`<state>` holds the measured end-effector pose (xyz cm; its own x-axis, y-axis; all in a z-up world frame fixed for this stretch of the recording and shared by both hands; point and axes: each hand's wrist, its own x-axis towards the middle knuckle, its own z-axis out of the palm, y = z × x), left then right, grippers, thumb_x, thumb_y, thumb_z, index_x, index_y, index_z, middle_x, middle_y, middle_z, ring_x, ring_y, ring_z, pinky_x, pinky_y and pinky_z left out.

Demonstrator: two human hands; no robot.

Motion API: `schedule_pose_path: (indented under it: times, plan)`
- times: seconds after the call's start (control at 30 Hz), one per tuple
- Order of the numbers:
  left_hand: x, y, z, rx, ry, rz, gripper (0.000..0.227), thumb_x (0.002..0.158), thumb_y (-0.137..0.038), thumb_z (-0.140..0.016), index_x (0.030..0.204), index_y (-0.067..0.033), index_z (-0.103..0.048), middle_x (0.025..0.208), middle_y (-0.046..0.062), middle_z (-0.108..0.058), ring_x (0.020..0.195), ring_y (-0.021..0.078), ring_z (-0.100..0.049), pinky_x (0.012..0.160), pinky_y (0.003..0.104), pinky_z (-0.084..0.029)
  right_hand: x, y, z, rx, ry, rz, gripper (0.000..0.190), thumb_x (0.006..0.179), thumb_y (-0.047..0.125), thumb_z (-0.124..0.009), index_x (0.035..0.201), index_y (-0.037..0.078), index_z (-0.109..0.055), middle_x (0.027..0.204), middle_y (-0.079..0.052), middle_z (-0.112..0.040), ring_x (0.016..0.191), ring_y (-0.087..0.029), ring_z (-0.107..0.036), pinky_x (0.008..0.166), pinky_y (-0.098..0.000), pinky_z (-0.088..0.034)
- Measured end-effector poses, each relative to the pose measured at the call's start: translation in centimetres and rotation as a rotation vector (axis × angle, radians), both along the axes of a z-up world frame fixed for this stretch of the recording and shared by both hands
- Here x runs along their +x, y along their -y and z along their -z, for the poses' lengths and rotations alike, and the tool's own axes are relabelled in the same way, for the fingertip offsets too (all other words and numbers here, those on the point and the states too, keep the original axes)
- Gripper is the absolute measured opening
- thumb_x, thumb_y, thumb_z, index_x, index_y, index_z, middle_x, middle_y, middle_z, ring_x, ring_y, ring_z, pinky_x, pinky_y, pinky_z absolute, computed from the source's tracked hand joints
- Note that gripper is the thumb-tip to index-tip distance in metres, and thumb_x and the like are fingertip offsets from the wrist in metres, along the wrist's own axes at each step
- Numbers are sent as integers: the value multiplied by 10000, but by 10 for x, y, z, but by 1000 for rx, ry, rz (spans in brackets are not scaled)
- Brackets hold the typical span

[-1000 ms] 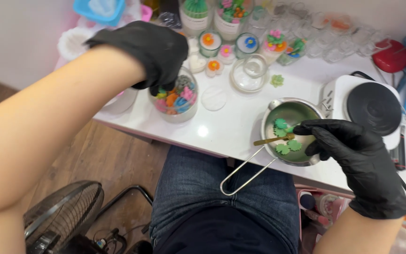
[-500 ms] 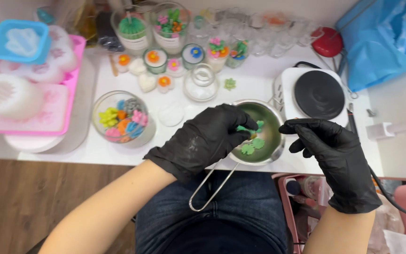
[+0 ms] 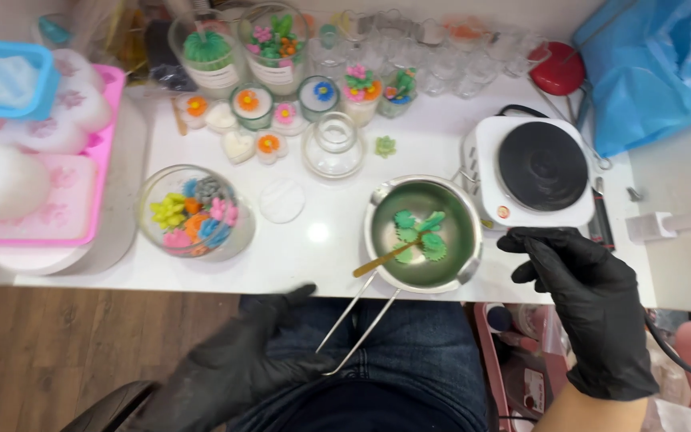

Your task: Sort and prepare decorative wax elements for candle assembly.

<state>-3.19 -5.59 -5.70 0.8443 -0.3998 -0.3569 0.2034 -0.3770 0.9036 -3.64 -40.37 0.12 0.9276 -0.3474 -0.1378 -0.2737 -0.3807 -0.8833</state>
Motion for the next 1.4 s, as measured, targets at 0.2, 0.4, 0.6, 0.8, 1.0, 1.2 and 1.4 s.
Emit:
schedule_pose_path:
  times: [0.2,0.4,0.6,0.8,1.0,1.2,1.4]
  plan:
    - [-21,9,5,-225,-331,42,752,778,-392,-794,1443,-136,-553,1297,95,-732,1173,181,-701,994,322,-547,5,-17,3,-85,46,-112,257,997,81,-629,1214,13,-748,1066,-99,-784,790,-162,-683,695,-301,-528]
    - [-13,56,32,-432,-300,20,622,849,-425,-730,1343,-54,-659,1174,98,-753,1061,172,-695,921,323,-549,13,-20,2,-108,-36,-158,288,1006,153,-621,1242,25,-724,1115,-85,-785,823,-177,-706,700,-300,-516]
    - [-30,67,4,-510,-451,-164,469,952,-425,-687,1186,-19,-702,748,77,-635,571,163,-614,550,313,-528,24,-15,5,-137,-92,-293,294,1029,181,-593,1237,40,-746,1124,-89,-788,817,-175,-699,684,-313,-508]
    - [-87,-4,-49,-402,-372,-169,335,944,-350,-689,1124,-69,-675,651,12,-628,507,91,-596,474,265,-504,50,-87,-43,-255,83,-497,290,1002,117,-607,1250,35,-734,1087,-85,-791,826,-152,-725,710,-286,-553]
    - [-192,-60,12,-67,-347,-375,335,866,-370,-838,1098,-137,-774,816,-24,-787,758,49,-750,715,230,-594,113,-225,-65,-485,455,-1007,227,938,152,-744,1163,141,-763,997,-78,-676,906,-194,-674,769,-310,-543]
    - [-239,-84,61,-251,-519,-977,456,815,-133,-833,1259,-118,-729,1036,27,-854,979,67,-784,915,252,-590,168,-320,-28,-1201,467,-1384,208,725,206,-805,931,223,-817,1026,-96,-693,1041,-314,-653,831,-452,-536]
    - [-242,-102,87,-359,-305,-913,323,854,0,-743,1175,15,-711,1016,128,-872,963,174,-814,895,329,-640,181,-335,-29,-1406,102,-1469,171,784,227,-796,951,191,-796,953,-117,-716,926,-344,-696,772,-466,-561]
